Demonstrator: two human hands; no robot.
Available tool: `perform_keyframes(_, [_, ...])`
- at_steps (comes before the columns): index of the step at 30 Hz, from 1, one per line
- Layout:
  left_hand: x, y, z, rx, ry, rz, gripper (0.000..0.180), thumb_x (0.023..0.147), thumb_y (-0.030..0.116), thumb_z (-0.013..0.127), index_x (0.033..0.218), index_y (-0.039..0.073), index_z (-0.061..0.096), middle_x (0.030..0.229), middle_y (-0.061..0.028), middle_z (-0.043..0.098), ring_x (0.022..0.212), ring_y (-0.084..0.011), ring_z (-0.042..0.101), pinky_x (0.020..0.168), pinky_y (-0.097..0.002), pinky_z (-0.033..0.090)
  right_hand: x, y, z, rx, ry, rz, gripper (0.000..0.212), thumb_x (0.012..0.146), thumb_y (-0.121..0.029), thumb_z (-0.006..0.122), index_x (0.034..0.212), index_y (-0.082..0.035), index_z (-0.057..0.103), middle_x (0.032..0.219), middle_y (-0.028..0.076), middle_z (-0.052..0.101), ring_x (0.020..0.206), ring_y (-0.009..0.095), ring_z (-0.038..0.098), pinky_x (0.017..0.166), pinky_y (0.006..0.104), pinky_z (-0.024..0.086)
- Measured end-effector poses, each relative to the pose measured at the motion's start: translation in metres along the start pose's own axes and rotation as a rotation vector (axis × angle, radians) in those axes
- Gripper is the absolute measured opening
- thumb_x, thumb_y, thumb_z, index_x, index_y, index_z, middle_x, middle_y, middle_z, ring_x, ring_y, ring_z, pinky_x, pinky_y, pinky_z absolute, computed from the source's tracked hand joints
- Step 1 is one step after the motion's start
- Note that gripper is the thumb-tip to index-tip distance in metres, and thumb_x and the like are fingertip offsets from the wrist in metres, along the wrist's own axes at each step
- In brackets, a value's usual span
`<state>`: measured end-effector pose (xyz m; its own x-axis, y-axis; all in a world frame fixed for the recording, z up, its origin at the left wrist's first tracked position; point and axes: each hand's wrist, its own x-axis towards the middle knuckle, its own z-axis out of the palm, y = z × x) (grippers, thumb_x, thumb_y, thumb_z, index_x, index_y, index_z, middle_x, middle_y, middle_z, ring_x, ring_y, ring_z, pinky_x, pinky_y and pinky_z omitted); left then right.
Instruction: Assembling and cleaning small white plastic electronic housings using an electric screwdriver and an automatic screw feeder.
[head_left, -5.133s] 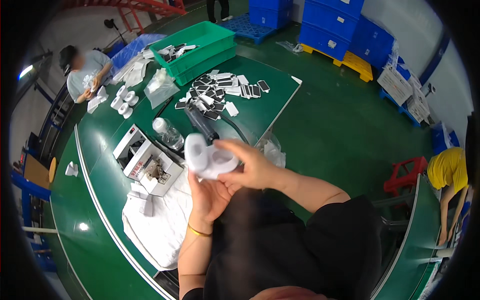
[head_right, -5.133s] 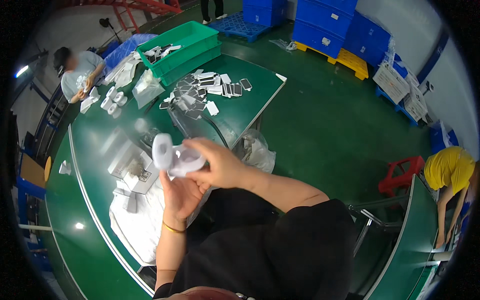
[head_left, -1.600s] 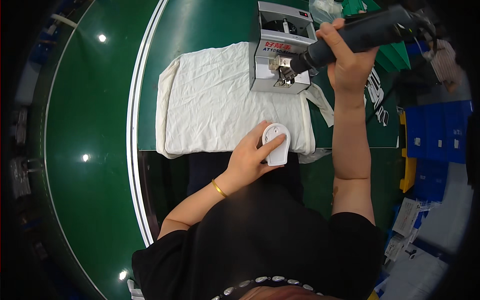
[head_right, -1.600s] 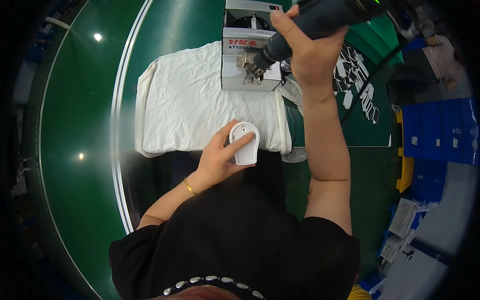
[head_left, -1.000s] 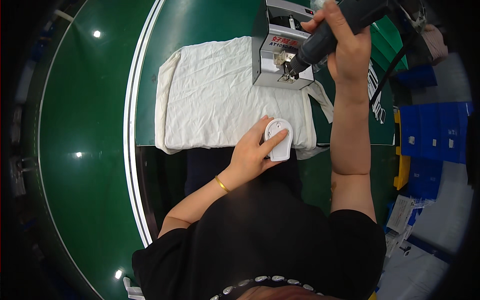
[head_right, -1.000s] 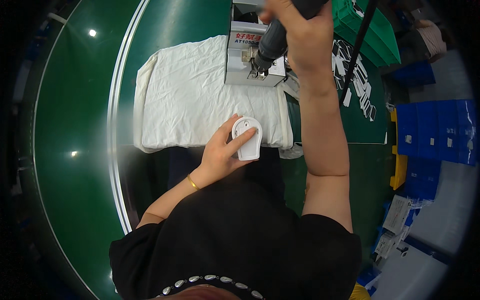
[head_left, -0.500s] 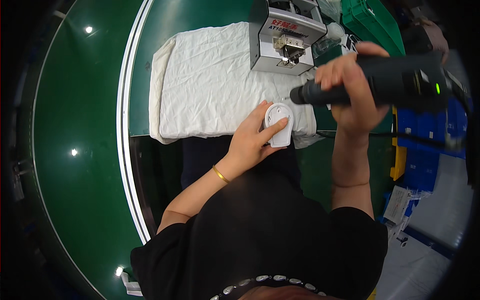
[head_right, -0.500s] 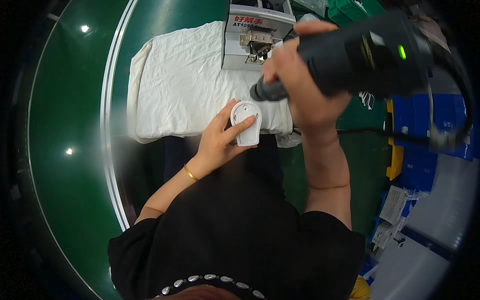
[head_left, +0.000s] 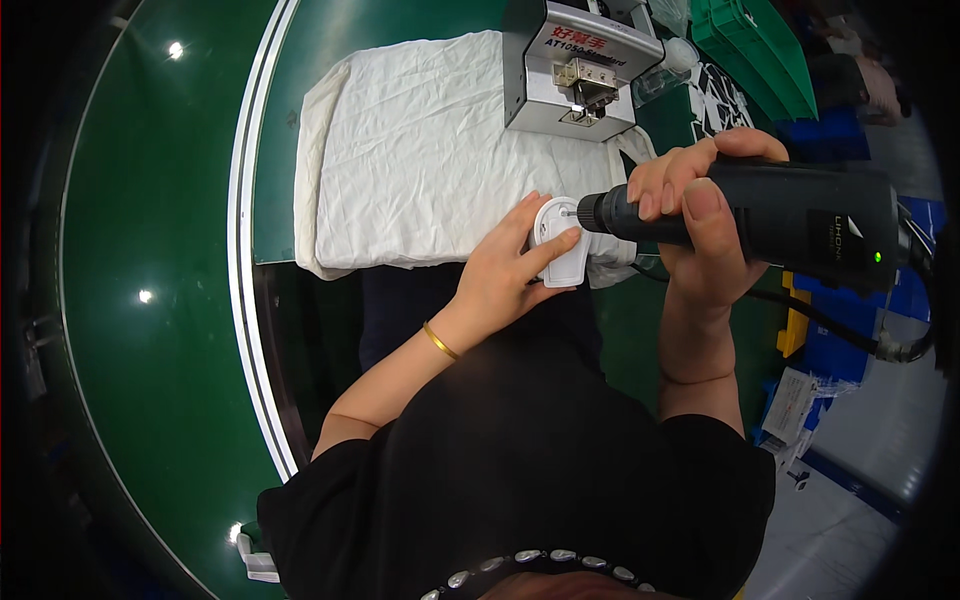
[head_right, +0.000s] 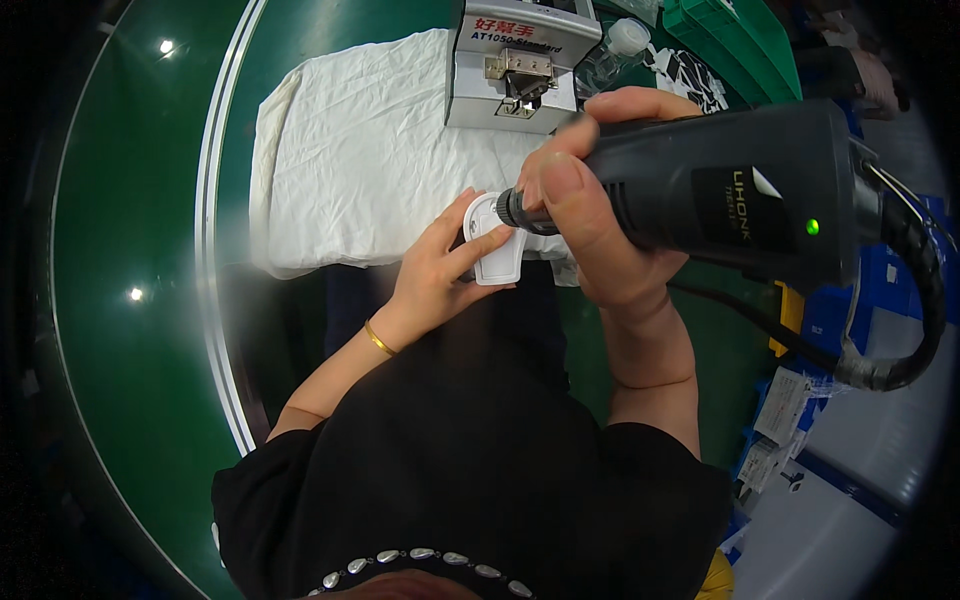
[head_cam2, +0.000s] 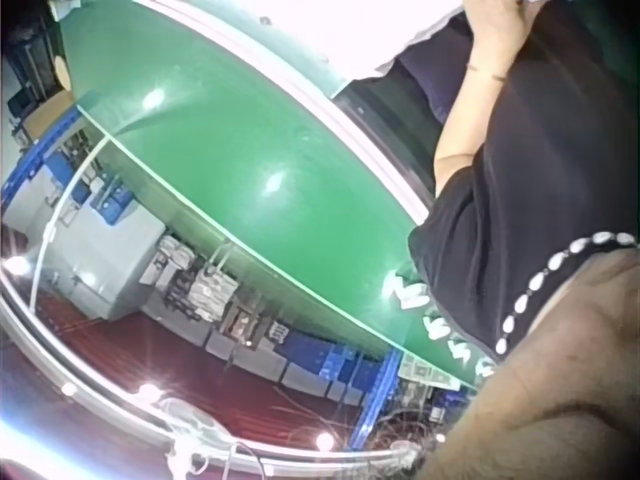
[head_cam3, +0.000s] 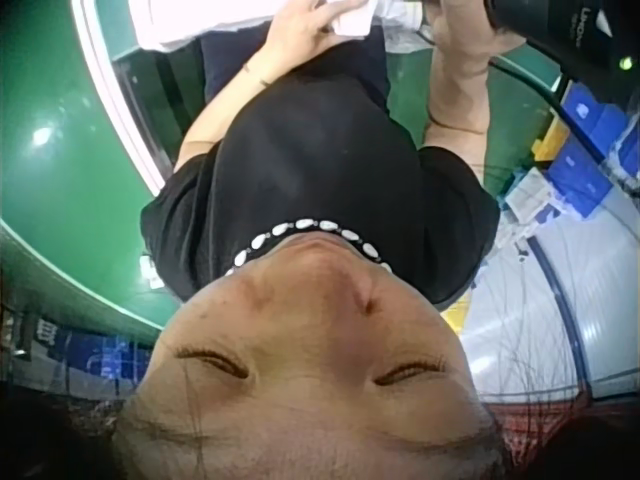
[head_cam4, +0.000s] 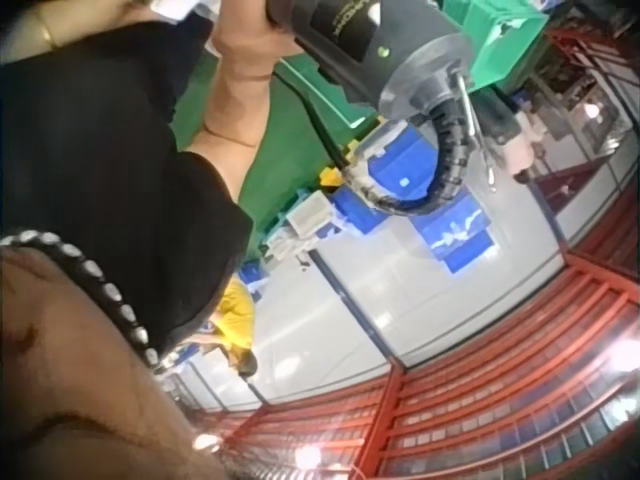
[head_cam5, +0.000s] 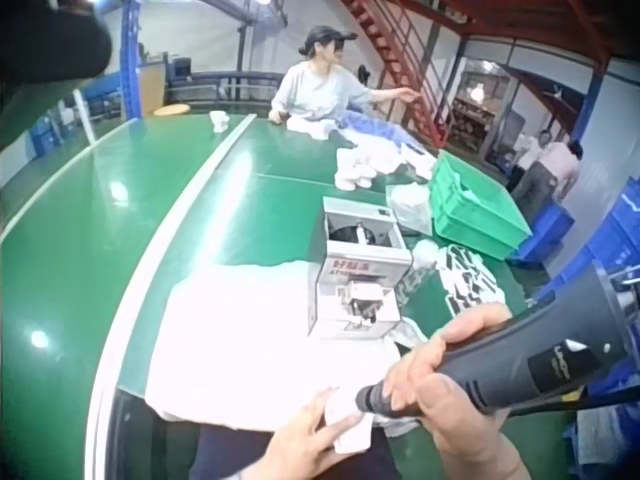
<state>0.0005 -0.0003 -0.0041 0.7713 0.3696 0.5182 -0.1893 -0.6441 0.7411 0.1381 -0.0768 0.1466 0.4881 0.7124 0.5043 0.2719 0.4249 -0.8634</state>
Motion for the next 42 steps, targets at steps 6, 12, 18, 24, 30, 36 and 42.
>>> perform_keyframes(6, [-0.002,-0.001,0.000,-0.009,-0.006,-0.016,0.064,0.065,0.019,0.086,0.125,0.017,0.062,0.132,-0.0202,0.054,0.125,-0.0423,0.052,0.101,-0.0450,0.048,0.002,0.004,0.004,0.014,-0.010,0.011,0.038,0.088,-0.002,0.061,0.120,-0.001,0.039,0.078,0.011,0.057,0.067,0.017,0.058,0.068,0.0363,0.052])
perform_keyframes(12, [-0.001,-0.002,0.000,-0.016,-0.005,-0.019,0.062,0.067,0.019,0.085,0.124,0.016,0.063,0.133,-0.0207,0.054,0.125,-0.0424,0.052,0.101,-0.0448,0.048,0.002,0.008,0.007,0.063,-0.001,0.041,0.035,0.088,-0.001,0.060,0.117,-0.001,0.040,0.078,0.010,0.056,0.066,0.016,0.057,0.068,0.0362,0.052])
perform_keyframes(18, [-0.002,-0.001,0.000,-0.003,0.006,-0.016,0.064,0.066,0.019,0.086,0.125,0.017,0.063,0.132,-0.0208,0.055,0.125,-0.0422,0.053,0.100,-0.0447,0.048,0.004,0.009,0.006,-0.032,-0.050,0.045,0.037,0.089,-0.006,0.058,0.121,-0.002,0.040,0.077,0.010,0.052,0.064,0.017,0.054,0.067,0.0404,0.051])
perform_keyframes(24, [-0.003,-0.005,0.005,0.047,0.015,-0.006,0.069,0.060,0.020,0.091,0.124,0.022,0.067,0.139,-0.0224,0.051,0.119,-0.0368,0.058,0.096,-0.0399,0.052,0.020,0.020,-0.056,-0.089,0.128,0.084,0.035,0.093,-0.015,0.062,0.121,0.001,0.048,0.084,0.011,0.059,0.068,0.021,0.060,0.067,0.0410,0.054])
perform_keyframes(30, [-0.005,-0.005,0.006,0.053,0.005,-0.009,0.071,0.058,0.018,0.091,0.124,0.020,0.066,0.139,-0.0216,0.050,0.121,-0.0388,0.056,0.098,-0.0410,0.050,0.017,0.082,-0.185,-0.261,0.509,0.683,0.032,0.080,-0.020,0.081,0.097,-0.001,0.061,0.080,0.005,0.060,0.069,0.013,0.061,0.060,0.0310,0.060])
perform_keyframes(36, [-0.003,-0.001,0.006,0.077,-0.009,-0.014,0.074,0.056,0.016,0.091,0.125,0.019,0.065,0.140,-0.0244,0.050,0.123,-0.0409,0.055,0.098,-0.0417,0.050,-0.007,0.144,-0.245,-0.516,0.432,0.815,0.043,0.080,-0.030,0.080,0.104,0.005,0.068,0.093,0.012,0.070,0.075,0.018,0.065,0.067,0.0314,0.053])
perform_keyframes(42, [-0.003,0.005,0.005,0.153,0.015,-0.029,0.066,0.062,0.019,0.089,0.125,0.021,0.066,0.133,-0.0220,0.053,0.118,-0.0389,0.057,0.088,-0.0408,0.053,-0.007,0.120,-0.201,-1.346,0.147,0.329,0.043,0.079,-0.034,0.077,0.110,-0.004,0.072,0.101,0.013,0.071,0.095,0.030,0.065,0.085,0.0382,0.050])
